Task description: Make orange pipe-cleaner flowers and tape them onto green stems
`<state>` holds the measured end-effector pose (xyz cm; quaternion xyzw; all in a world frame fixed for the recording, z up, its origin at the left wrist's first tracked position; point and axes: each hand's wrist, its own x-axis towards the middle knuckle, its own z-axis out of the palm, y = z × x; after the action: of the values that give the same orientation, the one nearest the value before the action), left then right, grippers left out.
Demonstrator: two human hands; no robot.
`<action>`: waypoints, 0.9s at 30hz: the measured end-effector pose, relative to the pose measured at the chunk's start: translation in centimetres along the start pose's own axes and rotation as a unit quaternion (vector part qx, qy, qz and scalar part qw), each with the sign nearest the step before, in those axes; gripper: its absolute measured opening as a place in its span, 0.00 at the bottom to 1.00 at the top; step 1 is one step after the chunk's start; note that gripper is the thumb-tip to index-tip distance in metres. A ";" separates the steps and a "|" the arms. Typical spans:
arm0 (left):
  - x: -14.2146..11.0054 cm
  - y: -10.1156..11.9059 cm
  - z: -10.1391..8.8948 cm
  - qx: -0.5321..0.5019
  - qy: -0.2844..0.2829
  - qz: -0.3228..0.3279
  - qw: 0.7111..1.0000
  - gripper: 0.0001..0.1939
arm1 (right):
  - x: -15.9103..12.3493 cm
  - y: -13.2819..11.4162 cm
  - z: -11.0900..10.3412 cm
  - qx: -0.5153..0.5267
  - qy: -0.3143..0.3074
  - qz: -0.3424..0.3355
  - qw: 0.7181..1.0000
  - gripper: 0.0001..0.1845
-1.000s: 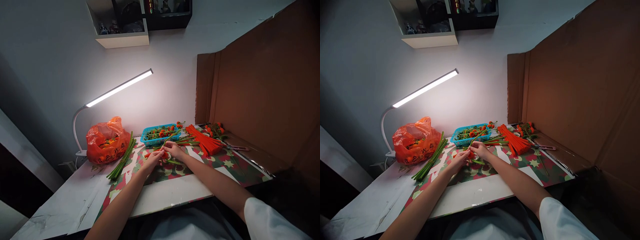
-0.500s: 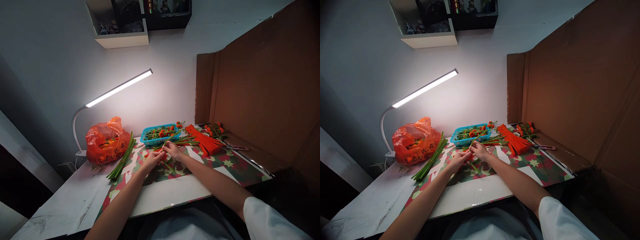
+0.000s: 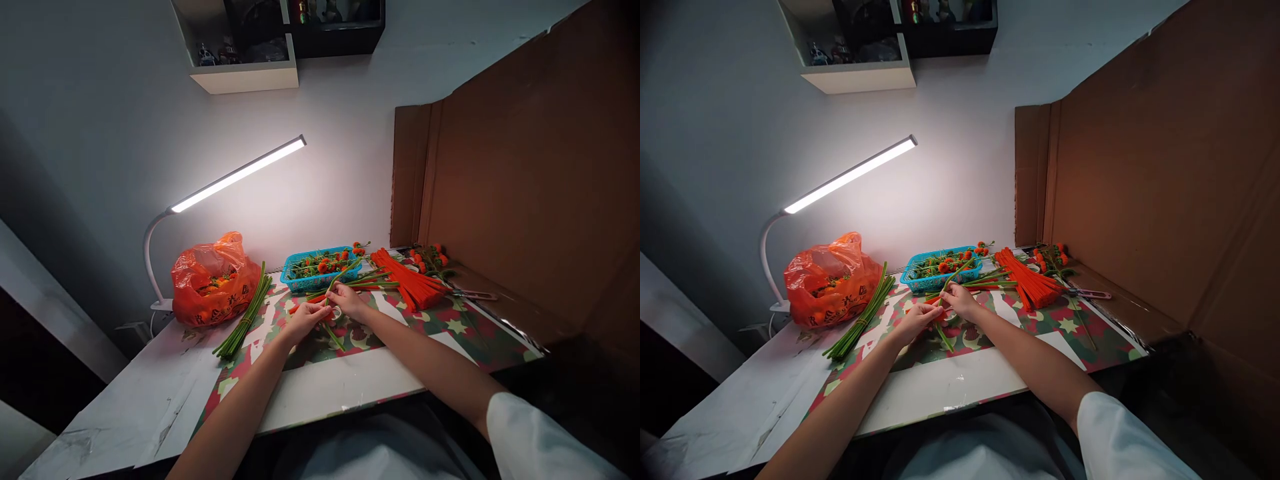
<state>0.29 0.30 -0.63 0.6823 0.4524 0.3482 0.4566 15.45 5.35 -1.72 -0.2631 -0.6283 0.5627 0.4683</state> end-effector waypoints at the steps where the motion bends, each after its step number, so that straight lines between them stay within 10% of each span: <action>1: 0.0 0.0 0.0 0.000 0.000 0.000 1.000 0.27 | 0.0 0.0 0.0 0.004 0.001 0.008 1.000 0.18; 27: -0.3 1.1 0.5 -0.102 0.051 0.010 0.993 0.20 | -0.2 -2.2 -0.9 0.163 0.074 0.040 0.983 0.17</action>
<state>0.97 -0.30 0.25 0.6179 0.4301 0.4320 0.4965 16.78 5.10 0.29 -0.2488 -0.4806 0.6548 0.5277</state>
